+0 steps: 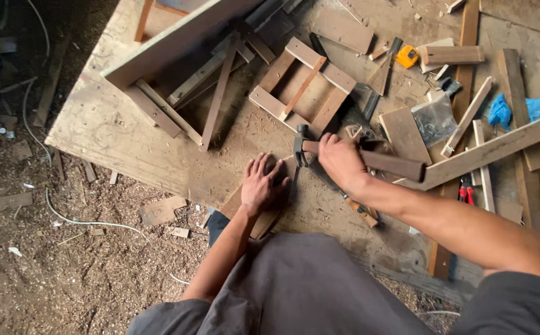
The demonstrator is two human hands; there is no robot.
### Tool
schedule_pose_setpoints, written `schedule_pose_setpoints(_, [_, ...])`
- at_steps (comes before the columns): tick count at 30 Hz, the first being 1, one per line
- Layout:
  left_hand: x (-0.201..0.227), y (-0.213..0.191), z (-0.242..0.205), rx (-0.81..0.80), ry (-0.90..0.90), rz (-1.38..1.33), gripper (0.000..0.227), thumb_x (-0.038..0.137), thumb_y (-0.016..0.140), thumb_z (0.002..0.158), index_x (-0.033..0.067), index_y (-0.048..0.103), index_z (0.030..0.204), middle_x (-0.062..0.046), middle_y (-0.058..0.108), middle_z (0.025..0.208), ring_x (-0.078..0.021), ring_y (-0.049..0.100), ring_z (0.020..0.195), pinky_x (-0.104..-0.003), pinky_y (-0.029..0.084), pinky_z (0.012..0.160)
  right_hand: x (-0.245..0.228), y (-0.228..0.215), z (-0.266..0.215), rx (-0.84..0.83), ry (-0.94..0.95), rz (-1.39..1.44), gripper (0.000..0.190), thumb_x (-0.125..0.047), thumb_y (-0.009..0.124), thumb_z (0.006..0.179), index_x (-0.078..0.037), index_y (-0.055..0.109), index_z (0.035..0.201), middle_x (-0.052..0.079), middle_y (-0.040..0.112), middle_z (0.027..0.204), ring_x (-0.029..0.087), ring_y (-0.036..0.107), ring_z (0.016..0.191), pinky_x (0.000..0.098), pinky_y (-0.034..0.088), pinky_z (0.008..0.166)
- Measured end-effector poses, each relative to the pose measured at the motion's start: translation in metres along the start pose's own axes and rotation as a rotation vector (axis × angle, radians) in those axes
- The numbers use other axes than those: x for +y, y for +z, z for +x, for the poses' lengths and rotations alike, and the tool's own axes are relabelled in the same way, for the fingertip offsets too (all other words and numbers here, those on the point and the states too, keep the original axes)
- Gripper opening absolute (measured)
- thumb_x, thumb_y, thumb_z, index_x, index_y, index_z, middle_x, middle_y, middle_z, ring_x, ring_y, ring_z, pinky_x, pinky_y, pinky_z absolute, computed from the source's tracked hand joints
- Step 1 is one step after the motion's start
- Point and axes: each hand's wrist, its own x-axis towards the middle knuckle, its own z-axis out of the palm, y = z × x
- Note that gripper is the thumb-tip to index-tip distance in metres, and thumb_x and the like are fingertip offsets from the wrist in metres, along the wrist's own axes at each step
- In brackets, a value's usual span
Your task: The person smooths a triangular wooden piece with a metal file, then uses a hammer to tap its edges. They mark the wood with a pen and ruler, and briefly handle a small wooden frame. The work occurs on a cluttered workbench with scattered tools and wood scraps.
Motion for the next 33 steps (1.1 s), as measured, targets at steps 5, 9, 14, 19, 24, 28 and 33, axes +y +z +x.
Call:
schedule_pose_setpoints(5, [0.003, 0.001, 0.003, 0.003, 0.012, -0.039, 0.056, 0.053, 0.064, 0.094, 0.0205, 0.063, 0.14, -0.016, 0.054, 0.148, -0.0322, 0.043, 0.146, -0.049, 0.029, 0.121, 0.022, -0.005, 0.038, -0.192, -0.111, 0.231, 0.016, -0.017, 0.065, 0.093, -0.018, 0.08, 0.089, 0.001, 0.074, 0.079, 0.017, 0.075, 0.077, 0.0325, 0.055, 0.058])
schedule_pose_setpoints(9, [0.003, -0.002, -0.004, 0.006, 0.026, -0.034, 0.059, 0.051, 0.064, 0.096, 0.0186, 0.06, 0.144, -0.016, 0.055, 0.149, -0.033, 0.042, 0.146, -0.049, 0.03, 0.121, 0.039, 0.007, 0.077, -0.235, -0.198, 0.312, 0.012, -0.02, 0.07, 0.087, -0.02, 0.08, 0.081, 0.001, 0.075, 0.08, 0.018, 0.074, 0.079, 0.0322, 0.055, 0.062])
schedule_pose_setpoints(14, [0.007, -0.003, 0.001, 0.025, 0.055, 0.002, 0.061, 0.05, 0.062, 0.098, 0.0142, 0.058, 0.147, -0.011, 0.053, 0.154, -0.0301, 0.04, 0.15, -0.048, 0.03, 0.124, 0.068, 0.019, 0.098, 0.192, -0.362, 0.38, 0.018, -0.013, 0.072, 0.085, -0.02, 0.072, 0.068, 0.0, 0.072, 0.072, 0.017, 0.069, 0.07, 0.0351, 0.053, 0.061])
schedule_pose_setpoints(19, [0.004, -0.015, 0.001, 0.066, 0.043, 0.043, 0.062, 0.048, 0.064, 0.097, 0.0138, 0.056, 0.147, -0.012, 0.052, 0.154, -0.0293, 0.044, 0.147, -0.046, 0.032, 0.122, 0.096, -0.007, 0.125, -0.187, -0.285, 0.371, 0.016, -0.014, 0.074, 0.085, -0.026, 0.071, 0.094, 0.001, 0.072, 0.092, 0.019, 0.069, 0.084, 0.04, 0.053, 0.074])
schedule_pose_setpoints(24, [0.004, -0.029, -0.001, 0.129, -0.037, -0.054, 0.063, 0.044, 0.068, 0.096, 0.0136, 0.055, 0.149, -0.01, 0.059, 0.145, -0.0273, 0.057, 0.126, -0.041, 0.043, 0.104, 0.114, -0.033, 0.133, -0.709, -0.184, 0.459, 0.04, -0.014, 0.075, 0.086, -0.032, 0.069, 0.12, 0.001, 0.072, 0.112, 0.021, 0.069, 0.099, 0.045, 0.053, 0.088])
schedule_pose_setpoints(28, [0.001, -0.037, 0.011, 0.203, -0.026, -0.039, 0.063, 0.044, 0.067, 0.097, 0.0127, 0.054, 0.15, -0.011, 0.062, 0.133, -0.0268, 0.058, 0.115, -0.04, 0.044, 0.094, 0.136, -0.023, 0.137, -0.799, -0.244, 0.563, 0.058, -0.014, 0.077, 0.084, -0.036, 0.069, 0.137, 0.005, 0.074, 0.123, 0.023, 0.073, 0.106, 0.043, 0.055, 0.097])
schedule_pose_setpoints(33, [-0.009, -0.039, 0.039, 0.145, -0.093, 0.05, 0.051, 0.044, 0.06, 0.103, 0.0214, 0.057, 0.149, -0.012, 0.061, 0.109, -0.0267, 0.056, 0.101, -0.039, 0.042, 0.083, 0.135, 0.016, 0.124, -0.564, -0.212, 0.418, 0.021, -0.02, 0.073, 0.089, -0.024, 0.08, 0.109, 0.006, 0.08, 0.104, 0.023, 0.076, 0.096, 0.0423, 0.061, 0.085])
